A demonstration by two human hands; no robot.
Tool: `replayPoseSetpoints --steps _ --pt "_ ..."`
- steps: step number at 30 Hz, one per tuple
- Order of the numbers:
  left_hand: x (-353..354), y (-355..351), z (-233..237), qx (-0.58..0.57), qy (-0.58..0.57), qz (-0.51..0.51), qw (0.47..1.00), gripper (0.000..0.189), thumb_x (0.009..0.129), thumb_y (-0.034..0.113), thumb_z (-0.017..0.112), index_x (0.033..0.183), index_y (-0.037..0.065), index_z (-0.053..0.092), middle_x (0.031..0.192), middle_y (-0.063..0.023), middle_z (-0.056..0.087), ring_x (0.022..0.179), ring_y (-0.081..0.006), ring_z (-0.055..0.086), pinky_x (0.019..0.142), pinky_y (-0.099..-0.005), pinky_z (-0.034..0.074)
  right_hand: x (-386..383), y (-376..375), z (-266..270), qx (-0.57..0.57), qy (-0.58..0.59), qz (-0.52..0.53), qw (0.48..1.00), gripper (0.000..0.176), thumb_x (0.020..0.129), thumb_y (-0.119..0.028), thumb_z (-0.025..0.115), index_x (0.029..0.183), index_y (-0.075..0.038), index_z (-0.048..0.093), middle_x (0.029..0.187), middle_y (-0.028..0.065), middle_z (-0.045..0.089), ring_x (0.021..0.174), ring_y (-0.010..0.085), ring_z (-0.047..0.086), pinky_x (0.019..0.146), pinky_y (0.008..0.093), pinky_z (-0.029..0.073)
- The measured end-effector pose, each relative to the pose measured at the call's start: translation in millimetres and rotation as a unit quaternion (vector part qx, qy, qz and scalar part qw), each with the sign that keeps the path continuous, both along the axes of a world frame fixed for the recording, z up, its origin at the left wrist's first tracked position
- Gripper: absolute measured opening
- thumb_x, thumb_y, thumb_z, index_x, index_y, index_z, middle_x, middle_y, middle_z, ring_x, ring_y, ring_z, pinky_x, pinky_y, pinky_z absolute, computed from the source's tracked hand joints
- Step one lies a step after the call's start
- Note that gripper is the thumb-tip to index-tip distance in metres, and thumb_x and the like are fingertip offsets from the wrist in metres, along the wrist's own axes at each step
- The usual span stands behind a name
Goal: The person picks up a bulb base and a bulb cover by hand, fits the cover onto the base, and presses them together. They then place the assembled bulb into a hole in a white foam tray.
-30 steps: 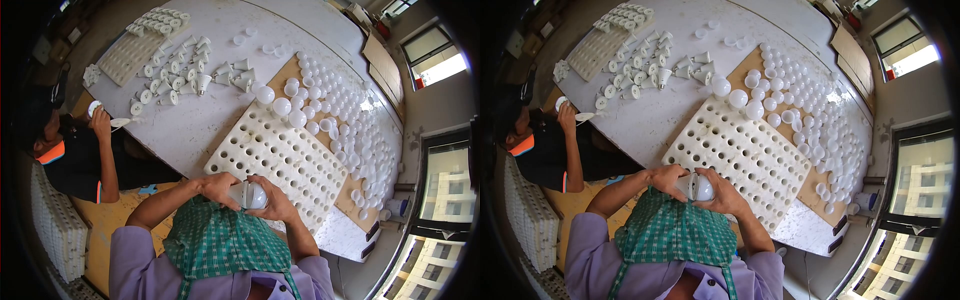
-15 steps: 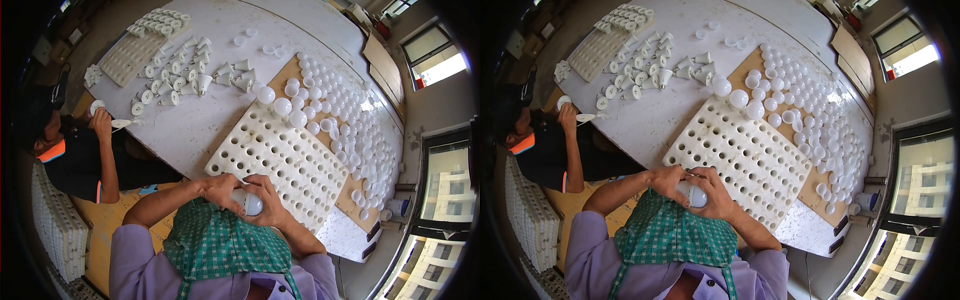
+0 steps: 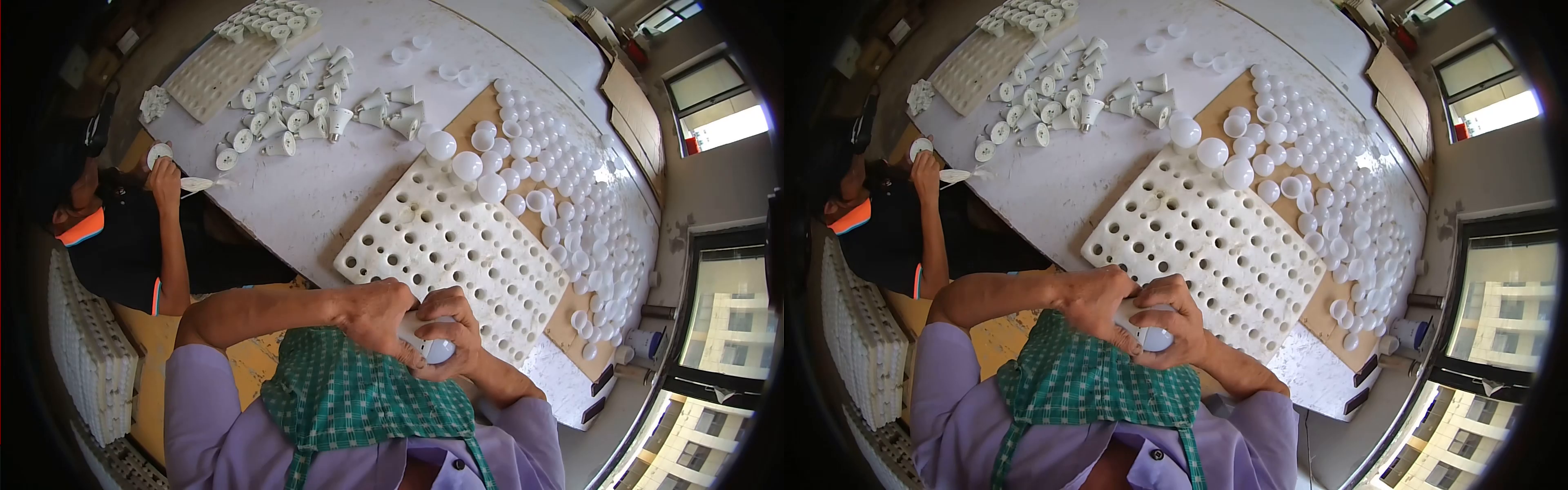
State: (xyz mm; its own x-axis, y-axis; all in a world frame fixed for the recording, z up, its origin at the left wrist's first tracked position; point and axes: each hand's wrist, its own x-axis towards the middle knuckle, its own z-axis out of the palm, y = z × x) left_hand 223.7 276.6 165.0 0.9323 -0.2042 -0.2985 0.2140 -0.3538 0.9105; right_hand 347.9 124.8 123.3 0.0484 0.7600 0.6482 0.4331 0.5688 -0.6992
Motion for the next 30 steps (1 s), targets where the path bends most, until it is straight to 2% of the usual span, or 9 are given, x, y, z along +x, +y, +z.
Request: replayPoseSetpoints --steps 2,4,7,11,14,18,20,26,30 --pt "3.3 2.0 -11.7 -0.013 0.010 0.010 1.000 0.063 0.067 0.052 0.076 0.076 -0.009 0.065 0.070 -0.0201 0.065 0.066 -0.0278 0.066 0.064 -0.0344 0.052 5.3 2.4 -8.2 -0.010 -0.007 0.006 1.000 0.052 0.059 -0.010 0.079 0.106 -0.007 0.057 0.101 0.0127 0.054 0.090 0.0289 0.054 0.074 0.0376 0.047" --pt "3.6 -0.8 -21.2 -0.021 -0.050 0.065 0.996 0.064 0.068 0.055 0.074 0.077 -0.008 0.065 0.071 -0.0215 0.065 0.066 -0.0292 0.066 0.067 -0.0359 0.052 5.6 0.4 -17.7 -0.023 -0.017 -0.015 0.999 0.086 0.054 -0.011 0.080 0.130 -0.011 0.039 0.111 0.0168 0.047 0.092 0.0301 0.054 0.079 0.0401 0.047" --pt "8.7 2.0 -23.7 0.008 0.012 0.080 0.997 0.068 0.069 0.059 0.071 0.078 -0.008 0.066 0.072 -0.0223 0.066 0.068 -0.0309 0.067 0.070 -0.0372 0.052 10.1 2.5 -17.7 -0.034 -0.076 -0.050 0.995 0.103 0.054 -0.006 0.079 0.141 -0.012 0.025 0.117 0.0201 0.042 0.096 0.0311 0.053 0.081 0.0398 0.048" --pt "7.4 2.7 -24.1 0.114 -0.042 0.114 0.986 0.067 0.067 0.056 0.071 0.080 -0.010 0.064 0.072 -0.0256 0.065 0.069 -0.0345 0.067 0.069 -0.0392 0.053 6.5 -5.4 -34.6 -0.136 -0.025 -0.086 0.987 0.100 0.055 -0.002 0.080 0.139 -0.004 0.026 0.116 0.0228 0.045 0.104 0.0339 0.050 0.084 0.0413 0.046" --pt "7.2 -3.1 -23.2 0.166 -0.094 0.141 0.971 0.055 0.065 0.045 0.077 0.078 -0.007 0.064 0.068 -0.0217 0.065 0.063 -0.0296 0.067 0.063 -0.0373 0.054 7.8 -3.5 -40.7 -0.106 0.009 -0.074 0.992 0.099 0.054 -0.001 0.080 0.139 -0.002 0.028 0.114 0.0221 0.048 0.101 0.0340 0.051 0.085 0.0423 0.045" --pt "10.0 0.3 -28.4 0.174 -0.115 0.144 0.967 0.056 0.067 0.047 0.076 0.078 -0.006 0.063 0.066 -0.0219 0.064 0.064 -0.0297 0.067 0.062 -0.0375 0.053 9.8 0.4 -35.9 -0.084 -0.030 -0.101 0.991 0.097 0.054 -0.001 0.080 0.137 0.000 0.031 0.111 0.0205 0.052 0.098 0.0338 0.052 0.084 0.0425 0.045" --pt "15.4 6.3 -39.3 0.087 -0.026 0.079 0.993 0.059 0.072 0.050 0.074 0.086 -0.006 0.063 0.070 -0.0221 0.065 0.064 -0.0272 0.067 0.060 -0.0382 0.053 11.0 2.3 -32.4 -0.069 -0.121 -0.113 0.984 0.103 0.053 -0.005 0.081 0.141 -0.006 0.028 0.108 0.0179 0.054 0.094 0.0302 0.054 0.078 0.0396 0.047" --pt "13.9 8.4 -51.6 -0.140 0.108 0.065 0.982 0.067 0.077 0.048 0.071 0.109 -0.010 0.059 0.082 -0.0197 0.066 0.064 -0.0202 0.066 0.050 -0.0290 0.053 11.6 0.3 -32.2 -0.046 -0.158 -0.085 0.983 0.101 0.053 -0.007 0.082 0.139 -0.001 0.029 0.106 0.0187 0.056 0.094 0.0315 0.054 0.078 0.0402 0.047" --pt "15.4 10.4 -41.3 -0.138 0.120 0.062 0.981 0.066 0.077 0.045 0.072 0.111 -0.011 0.057 0.084 -0.0207 0.066 0.059 -0.0200 0.066 0.048 -0.0253 0.053 11.8 1.0 -34.0 -0.049 -0.145 -0.088 0.984 0.101 0.053 -0.007 0.083 0.138 0.000 0.029 0.105 0.0185 0.057 0.092 0.0320 0.055 0.077 0.0400 0.047"
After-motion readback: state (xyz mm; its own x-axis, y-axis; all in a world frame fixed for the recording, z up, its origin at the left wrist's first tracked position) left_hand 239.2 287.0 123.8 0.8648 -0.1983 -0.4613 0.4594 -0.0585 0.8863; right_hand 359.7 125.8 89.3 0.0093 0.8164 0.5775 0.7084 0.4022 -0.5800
